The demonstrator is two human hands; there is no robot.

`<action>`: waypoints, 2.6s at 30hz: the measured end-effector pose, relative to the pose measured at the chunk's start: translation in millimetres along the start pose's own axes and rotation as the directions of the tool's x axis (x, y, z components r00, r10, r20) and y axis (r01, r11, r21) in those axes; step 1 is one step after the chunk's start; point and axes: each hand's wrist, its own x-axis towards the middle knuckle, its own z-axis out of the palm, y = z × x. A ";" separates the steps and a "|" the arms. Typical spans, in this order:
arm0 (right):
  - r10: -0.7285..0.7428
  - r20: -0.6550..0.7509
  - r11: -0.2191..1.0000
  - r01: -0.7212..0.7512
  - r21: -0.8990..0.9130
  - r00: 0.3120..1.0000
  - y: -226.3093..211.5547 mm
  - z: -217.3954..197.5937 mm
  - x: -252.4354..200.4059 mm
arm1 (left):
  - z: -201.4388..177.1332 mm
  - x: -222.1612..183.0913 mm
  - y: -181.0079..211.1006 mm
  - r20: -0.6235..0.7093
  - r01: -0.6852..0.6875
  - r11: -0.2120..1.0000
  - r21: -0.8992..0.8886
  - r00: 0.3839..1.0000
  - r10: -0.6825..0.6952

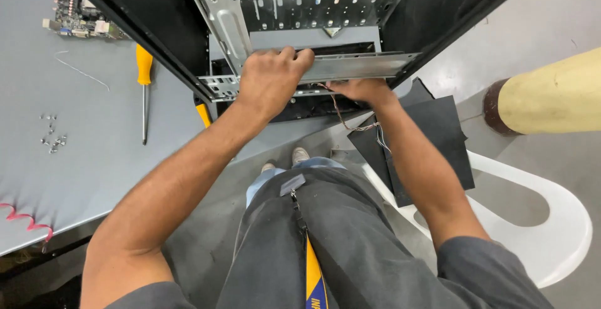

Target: Cleaning the rear and bottom of a computer chassis using a screwdriver for scraping and a brush for dusting.

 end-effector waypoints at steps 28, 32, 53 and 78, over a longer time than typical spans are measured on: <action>-0.177 -0.471 0.980 0.201 0.000 0.865 51.2 142.6 88.2 | -6.4 -19.1 1.1 0.014 -0.027 0.999 0.032 1.000 0.027; -0.245 -0.586 0.959 0.104 -0.264 0.772 45.6 112.7 78.8 | -7.3 -16.8 -6.2 0.045 -0.019 1.000 0.012 0.999 0.018; -0.533 -0.731 0.844 0.207 -0.494 0.426 36.5 127.5 68.5 | 39.1 12.4 -29.2 0.133 -0.039 0.985 -0.168 0.989 0.062; -0.029 -0.944 0.999 0.043 -0.015 0.329 57.4 113.0 81.8 | 13.0 3.9 -42.2 0.195 0.040 0.962 -0.270 0.981 0.014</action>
